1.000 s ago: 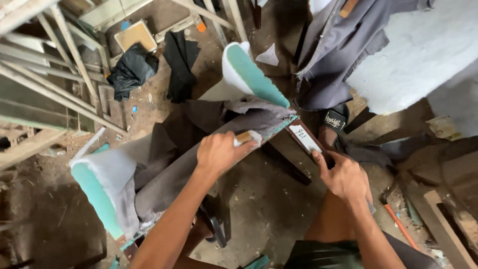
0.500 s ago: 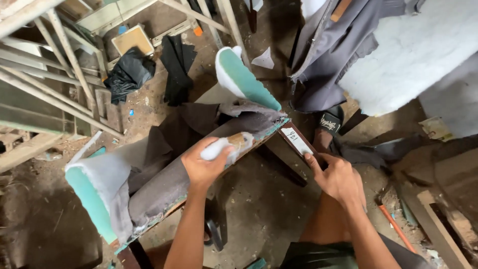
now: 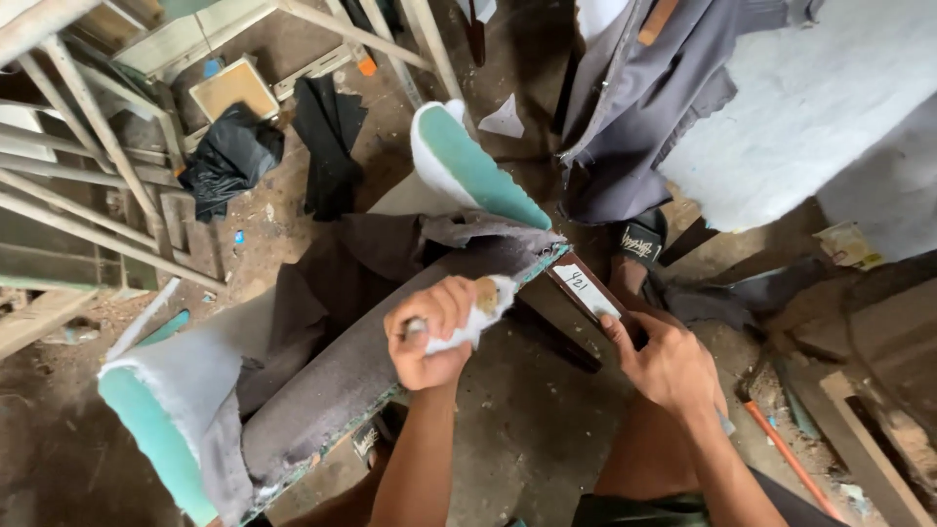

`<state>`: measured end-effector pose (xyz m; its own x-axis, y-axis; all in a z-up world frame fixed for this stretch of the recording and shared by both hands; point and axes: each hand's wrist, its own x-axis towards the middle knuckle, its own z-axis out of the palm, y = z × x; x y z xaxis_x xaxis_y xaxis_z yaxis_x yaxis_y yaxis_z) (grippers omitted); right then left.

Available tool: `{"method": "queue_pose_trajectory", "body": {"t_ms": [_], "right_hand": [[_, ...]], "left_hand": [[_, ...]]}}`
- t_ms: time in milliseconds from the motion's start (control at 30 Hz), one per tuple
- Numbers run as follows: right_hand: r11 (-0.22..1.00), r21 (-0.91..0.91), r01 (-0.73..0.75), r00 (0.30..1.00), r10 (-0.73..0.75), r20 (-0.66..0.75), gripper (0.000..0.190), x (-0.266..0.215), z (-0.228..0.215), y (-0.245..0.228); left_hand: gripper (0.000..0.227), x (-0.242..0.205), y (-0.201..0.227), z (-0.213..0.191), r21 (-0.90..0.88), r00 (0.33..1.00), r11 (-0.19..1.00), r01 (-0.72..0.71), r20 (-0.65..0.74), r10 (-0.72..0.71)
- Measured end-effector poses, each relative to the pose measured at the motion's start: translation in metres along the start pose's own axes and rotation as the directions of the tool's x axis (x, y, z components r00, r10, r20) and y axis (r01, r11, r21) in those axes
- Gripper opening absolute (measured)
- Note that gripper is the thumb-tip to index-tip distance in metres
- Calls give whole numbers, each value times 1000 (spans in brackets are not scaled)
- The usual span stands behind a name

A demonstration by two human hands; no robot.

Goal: Removing old fabric, foam, and staples from a chair frame using a stripping tool and hands.

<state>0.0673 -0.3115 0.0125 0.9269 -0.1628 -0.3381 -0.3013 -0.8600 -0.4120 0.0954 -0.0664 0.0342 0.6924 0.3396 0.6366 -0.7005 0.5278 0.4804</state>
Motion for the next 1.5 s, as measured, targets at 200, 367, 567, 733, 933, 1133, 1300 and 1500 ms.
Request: {"method": "queue_pose_trajectory", "body": {"t_ms": [200, 367, 567, 733, 933, 1133, 1300, 1500], "right_hand": [[996, -13, 91, 993, -92, -70, 55, -16, -12, -11], [996, 23, -87, 973, 80, 215, 57, -28, -46, -36], [976, 180, 120, 992, -114, -46, 53, -6, -9, 0], [992, 110, 55, 998, -54, -11, 52, -12, -12, -2], [999, 42, 31, 999, -31, 9, 55, -10, -11, 0], [999, 50, 10, 999, -12, 50, 58, -20, -27, -12], [999, 41, 14, 998, -16, 65, 58, -11, -16, -3], [998, 50, 39, 998, -41, 43, 59, -8, -14, -4]], "left_hand": [[26, 41, -52, 84, 424, 982, 899, -108, 186, 31], [44, 135, -81, 124, 775, 707, 110, 622, -495, -505], [40, 30, -29, 26, 654, 783, 620, 434, -614, 99], [10, -36, 66, 4, 883, 924, 366, 293, -359, 128], [29, -78, 66, -35, 970, 976, -130, 207, -214, -38], [18, -75, 75, -51, 965, 973, -135, 224, -230, -24], [26, -85, 52, -65, 992, 998, -121, 47, -43, 39], [23, -73, 50, -32, 992, 998, -119, 37, -31, 45]]}}
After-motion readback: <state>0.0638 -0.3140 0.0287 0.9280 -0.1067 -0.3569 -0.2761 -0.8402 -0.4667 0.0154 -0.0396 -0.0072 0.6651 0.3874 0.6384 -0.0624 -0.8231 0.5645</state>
